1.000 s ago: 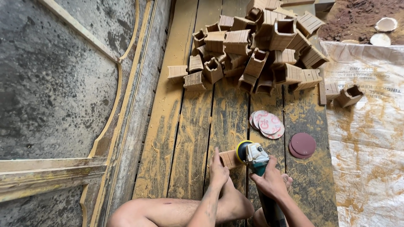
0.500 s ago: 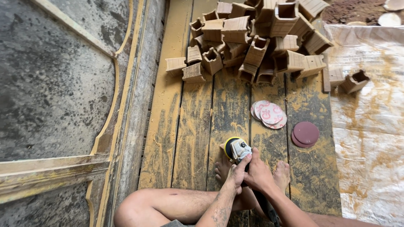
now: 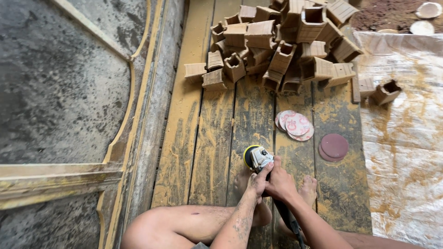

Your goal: The person sits on the floor and uses an electric sander to smooth small wooden pieces. They hold each piece with one hand while operating the sander with the other, then place the finished pieces aside.

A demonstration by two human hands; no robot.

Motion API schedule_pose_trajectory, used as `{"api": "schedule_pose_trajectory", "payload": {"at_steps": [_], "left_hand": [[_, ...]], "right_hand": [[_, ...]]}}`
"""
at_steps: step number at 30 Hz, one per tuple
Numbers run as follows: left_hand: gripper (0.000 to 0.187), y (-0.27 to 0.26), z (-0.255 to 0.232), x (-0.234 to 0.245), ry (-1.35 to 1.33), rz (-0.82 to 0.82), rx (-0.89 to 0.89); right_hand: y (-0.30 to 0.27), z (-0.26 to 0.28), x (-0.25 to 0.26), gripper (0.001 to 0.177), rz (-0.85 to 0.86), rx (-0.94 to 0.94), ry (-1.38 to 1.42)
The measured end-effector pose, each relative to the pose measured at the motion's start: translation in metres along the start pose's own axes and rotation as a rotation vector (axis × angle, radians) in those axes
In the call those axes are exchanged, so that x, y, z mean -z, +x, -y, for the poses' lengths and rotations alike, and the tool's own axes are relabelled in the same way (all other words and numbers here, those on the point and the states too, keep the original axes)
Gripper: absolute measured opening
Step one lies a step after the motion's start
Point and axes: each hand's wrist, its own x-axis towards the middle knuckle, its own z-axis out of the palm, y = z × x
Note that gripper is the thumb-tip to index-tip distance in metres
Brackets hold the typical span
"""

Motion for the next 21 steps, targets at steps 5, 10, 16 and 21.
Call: {"api": "schedule_pose_trajectory", "payload": {"at_steps": [5, 10, 16, 21], "left_hand": [[0.118, -0.065, -0.038, 0.006, 0.067, 0.040, -0.082], [0.055, 0.054, 0.042, 0.030, 0.037, -0.154, -0.501], [0.085, 0.132, 0.069, 0.057, 1.548, -0.209, -0.701], [0.074, 0.118, 0.071, 0.060, 1.524, -0.248, -0.922]], "right_hand": [[-0.017, 0.009, 0.003, 0.079, -0.024, 0.062, 0.038], [-0.031, 0.001, 0.046, 0.098, -0.101, -0.139, -0.139], [-0.025, -0.041, 0.045, 0.097, -0.260, -0.110, 0.151], [-0.012, -0.055, 0.032, 0.095, -0.227, -0.134, 0.184]]}}
